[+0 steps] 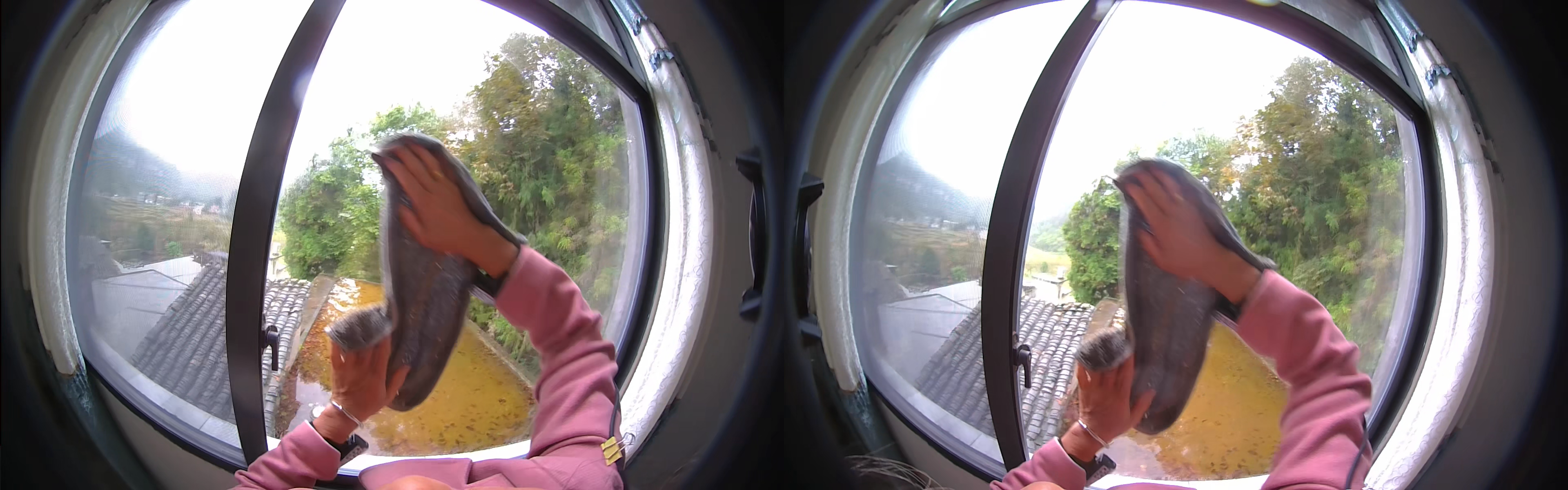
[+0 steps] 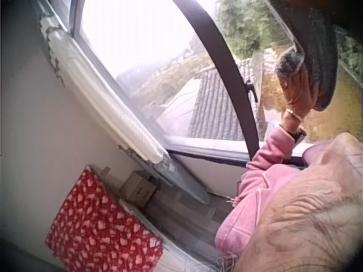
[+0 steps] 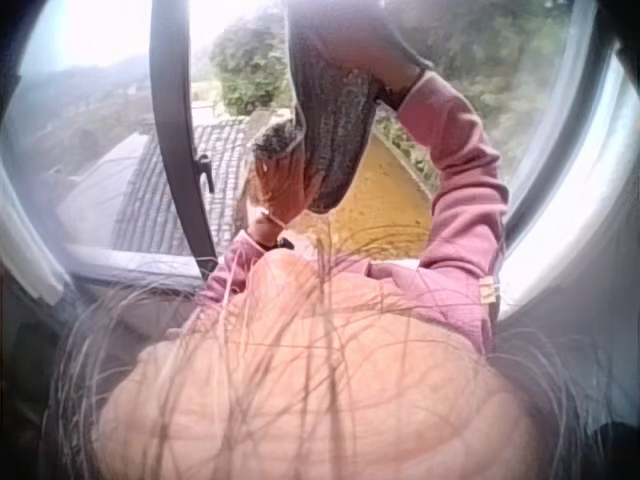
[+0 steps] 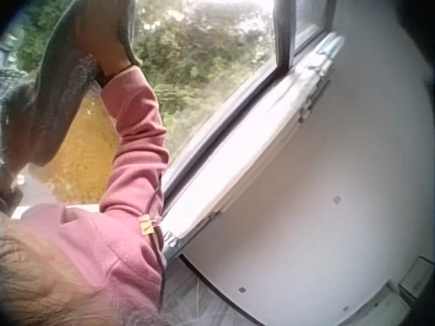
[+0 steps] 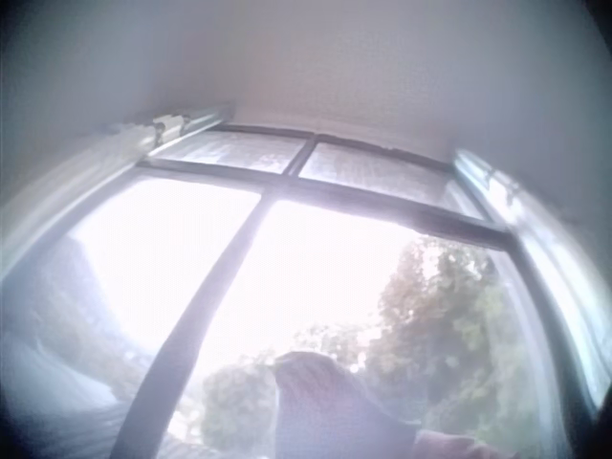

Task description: The person cleans a window frame and glass using a cloth, a screwdriver, and a brush. They wipe the frame, scrape debris from the track, and scrub the glass, then wipe it dry. A small wooden stool is moved to reach the window.

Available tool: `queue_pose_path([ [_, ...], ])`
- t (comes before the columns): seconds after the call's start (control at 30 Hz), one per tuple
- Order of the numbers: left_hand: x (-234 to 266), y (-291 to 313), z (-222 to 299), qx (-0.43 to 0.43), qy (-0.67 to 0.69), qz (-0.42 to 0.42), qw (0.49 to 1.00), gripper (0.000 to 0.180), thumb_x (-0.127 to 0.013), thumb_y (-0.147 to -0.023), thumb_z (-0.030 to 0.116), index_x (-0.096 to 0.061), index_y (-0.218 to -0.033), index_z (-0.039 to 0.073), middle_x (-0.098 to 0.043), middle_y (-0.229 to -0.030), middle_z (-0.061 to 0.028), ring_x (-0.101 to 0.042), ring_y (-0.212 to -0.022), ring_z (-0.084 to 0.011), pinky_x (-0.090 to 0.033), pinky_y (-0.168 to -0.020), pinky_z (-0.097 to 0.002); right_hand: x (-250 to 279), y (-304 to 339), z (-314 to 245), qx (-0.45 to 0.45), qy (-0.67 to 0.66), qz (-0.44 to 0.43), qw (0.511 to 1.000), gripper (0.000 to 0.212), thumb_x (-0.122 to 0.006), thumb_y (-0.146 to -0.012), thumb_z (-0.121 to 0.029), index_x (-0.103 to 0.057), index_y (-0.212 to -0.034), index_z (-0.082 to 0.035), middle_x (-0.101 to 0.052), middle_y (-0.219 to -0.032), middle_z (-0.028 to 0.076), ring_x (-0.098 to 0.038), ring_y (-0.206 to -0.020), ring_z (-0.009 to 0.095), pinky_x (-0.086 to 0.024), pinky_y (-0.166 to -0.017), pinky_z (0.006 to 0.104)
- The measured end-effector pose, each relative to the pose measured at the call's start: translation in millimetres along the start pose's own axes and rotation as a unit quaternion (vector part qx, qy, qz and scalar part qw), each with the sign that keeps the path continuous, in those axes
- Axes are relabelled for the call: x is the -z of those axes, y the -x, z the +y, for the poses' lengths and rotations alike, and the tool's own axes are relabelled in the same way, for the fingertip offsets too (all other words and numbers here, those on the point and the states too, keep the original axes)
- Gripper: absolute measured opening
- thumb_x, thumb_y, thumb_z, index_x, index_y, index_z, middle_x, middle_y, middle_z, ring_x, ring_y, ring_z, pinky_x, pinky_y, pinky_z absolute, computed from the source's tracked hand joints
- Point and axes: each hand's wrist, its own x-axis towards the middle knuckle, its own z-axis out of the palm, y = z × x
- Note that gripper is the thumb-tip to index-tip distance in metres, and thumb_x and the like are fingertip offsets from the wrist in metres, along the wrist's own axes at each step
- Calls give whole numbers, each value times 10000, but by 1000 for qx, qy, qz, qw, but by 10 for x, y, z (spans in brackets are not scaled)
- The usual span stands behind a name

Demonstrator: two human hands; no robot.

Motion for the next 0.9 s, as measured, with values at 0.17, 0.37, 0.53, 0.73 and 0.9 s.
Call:
queue_pose_path([
  [0.17, 145, -1050, -480, 39, -17, 139, 989, 870, -647, -830, 365, -286, -1494, -65, -412, -1423, -283, -376, -1311, -462, -183, -1127, -609, -379, -1503, 553, 53, 22, 94, 994, 587, -593, -856, -170, -420, -1388, 8, -401, -1441, 267, -337, -1359, 466, -281, -1147, 530],
  [0.37, 328, -2047, -830, 46, -88, 221, 970, 841, -635, -843, 333, -275, -1504, -40, -366, -1469, -301, -386, -1300, -457, -215, -1096, -605, -353, -2485, 1190, -5, 153, 74, 985, 549, -543, -894, -312, -519, -1329, 22, -475, -1408, 210, -355, -1371, 382, -292, -1152, 481],
  [0.53, 313, -2457, -920, 35, -166, 266, 949, 784, -630, -867, 431, -360, -1486, 32, -314, -1516, -288, -327, -1375, -464, -200, -1072, -676, 95, -2193, 1906, -87, 148, 136, 976, 524, -557, -885, -325, -534, -1345, -74, -510, -1397, 141, -437, -1329, 326, -315, -1140, 454],
  [0.73, 284, -2933, -586, -26, -123, 197, 972, 679, -588, -925, 435, -386, -1504, 144, -287, -1559, -230, -288, -1418, -437, -142, -1136, -646, 660, -1294, 2617, -205, 225, 157, 940, 602, -486, -927, -416, -456, -1427, -83, -442, -1472, 176, -367, -1386, 383, -270, -1155, 504],
  [0.9, 91, -3098, 59, -117, -89, 147, 978, 698, -536, -930, 530, -392, -1501, 154, -303, -1557, -208, -314, -1402, -432, -130, -1150, -631, 1167, -70, 3000, -315, 238, 171, 903, 640, -485, -931, -426, -406, -1468, -87, -381, -1523, 188, -288, -1438, 373, -229, -1174, 482],
])
